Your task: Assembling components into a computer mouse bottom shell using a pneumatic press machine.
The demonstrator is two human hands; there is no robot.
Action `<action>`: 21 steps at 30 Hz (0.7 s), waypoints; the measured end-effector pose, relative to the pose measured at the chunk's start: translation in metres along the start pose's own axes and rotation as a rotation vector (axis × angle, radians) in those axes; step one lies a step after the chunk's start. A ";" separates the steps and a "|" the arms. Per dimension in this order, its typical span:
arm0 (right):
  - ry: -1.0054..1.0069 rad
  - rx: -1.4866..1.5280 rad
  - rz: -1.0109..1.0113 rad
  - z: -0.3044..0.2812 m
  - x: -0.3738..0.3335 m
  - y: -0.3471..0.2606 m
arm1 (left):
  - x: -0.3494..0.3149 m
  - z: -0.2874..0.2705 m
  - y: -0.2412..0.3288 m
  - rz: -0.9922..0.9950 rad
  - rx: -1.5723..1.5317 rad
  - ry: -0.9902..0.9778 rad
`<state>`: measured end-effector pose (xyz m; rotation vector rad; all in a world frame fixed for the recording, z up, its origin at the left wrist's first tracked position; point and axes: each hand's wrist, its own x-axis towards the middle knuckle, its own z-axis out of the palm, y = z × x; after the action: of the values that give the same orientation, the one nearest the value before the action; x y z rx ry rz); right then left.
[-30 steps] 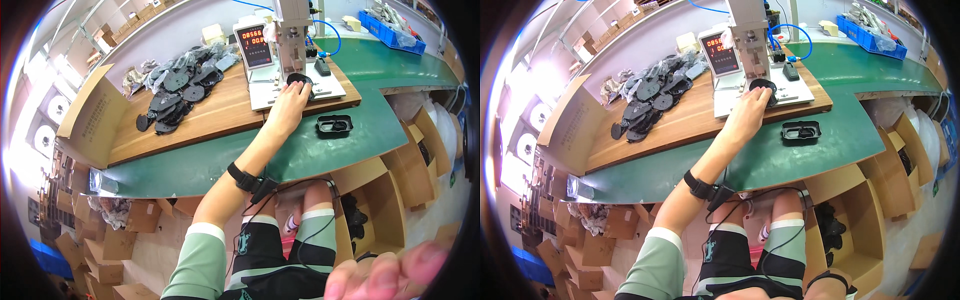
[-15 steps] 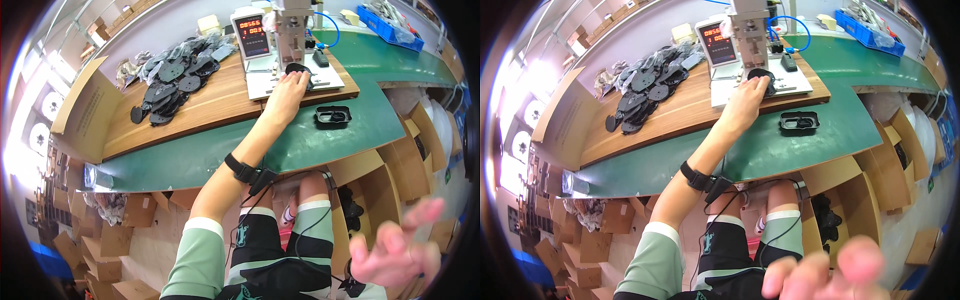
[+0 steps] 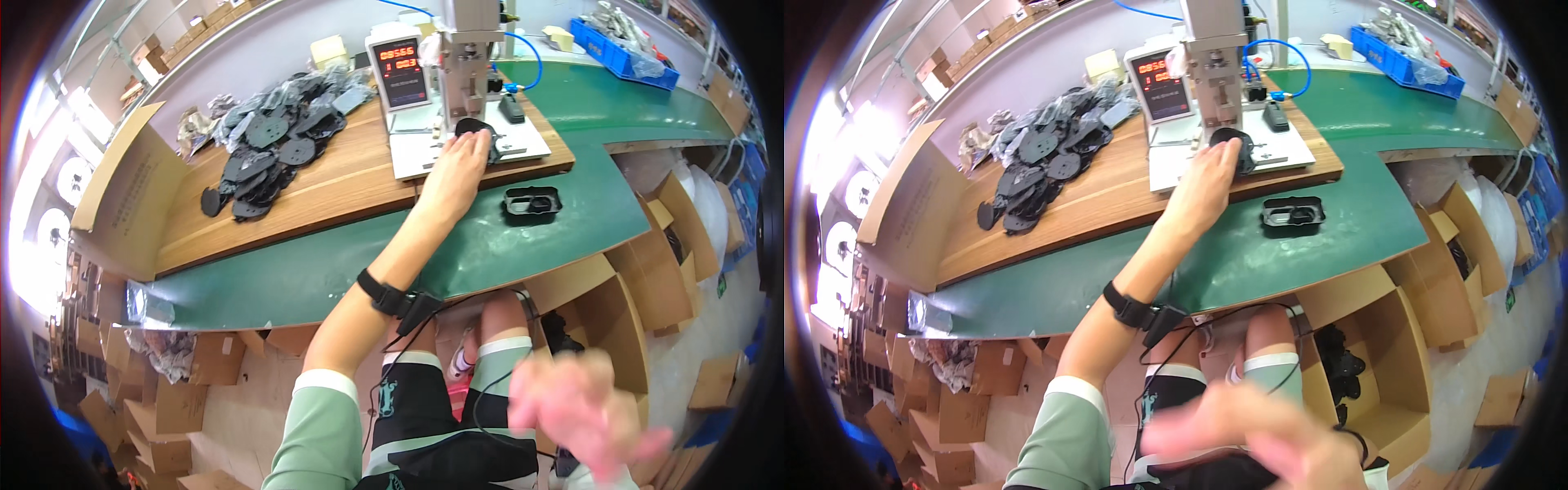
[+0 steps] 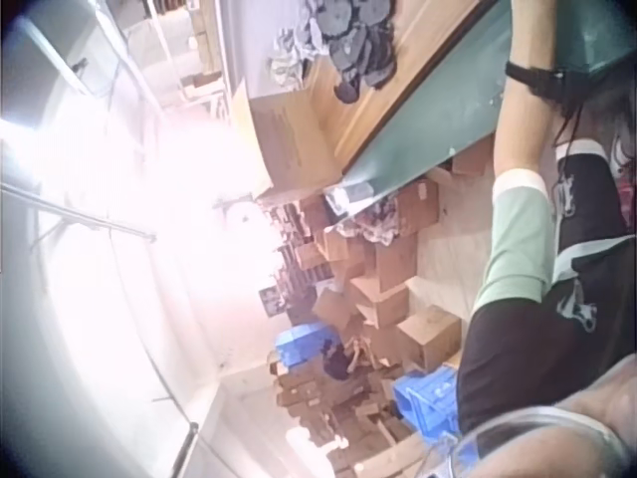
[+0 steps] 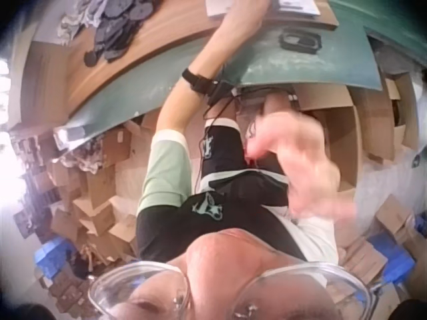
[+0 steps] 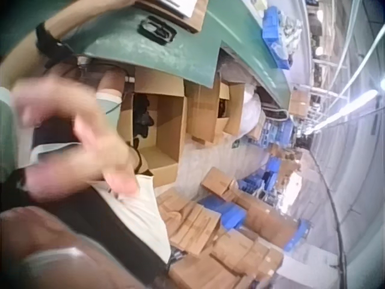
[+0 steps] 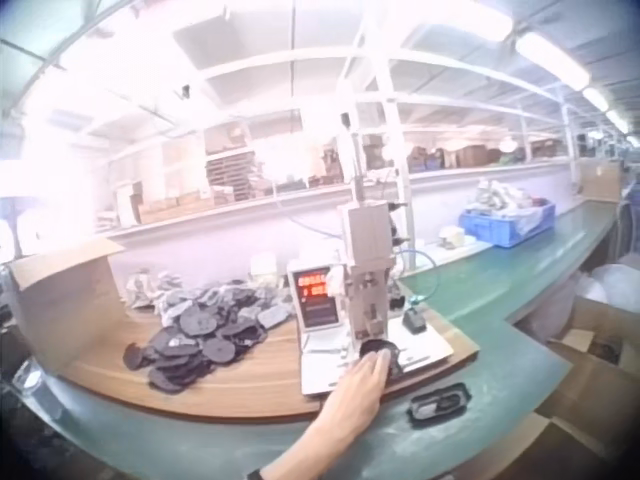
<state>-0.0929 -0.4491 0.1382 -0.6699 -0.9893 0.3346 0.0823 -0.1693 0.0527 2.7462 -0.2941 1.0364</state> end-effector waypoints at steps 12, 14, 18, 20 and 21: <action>-0.113 -1.842 -0.206 -0.178 0.138 0.168 | 0.005 -0.005 -0.001 -0.033 -0.124 0.053; -0.089 -1.895 -0.194 -0.189 0.145 0.183 | 0.003 -0.007 0.001 -0.072 -0.201 0.058; -0.073 -1.847 -0.198 -0.181 0.155 0.183 | -0.009 -0.015 -0.014 -0.085 -0.363 0.058; -0.089 -1.831 -0.160 -0.184 0.155 0.176 | -0.019 -0.018 -0.037 -0.051 -0.268 0.190; -0.097 -1.828 -0.159 -0.186 0.157 0.172 | -0.025 -0.021 -0.053 -0.032 -0.222 0.256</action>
<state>0.1537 -0.3018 0.0590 -2.1805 -1.2642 -0.8617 0.0637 -0.1098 0.0459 2.3842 -0.3041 1.2490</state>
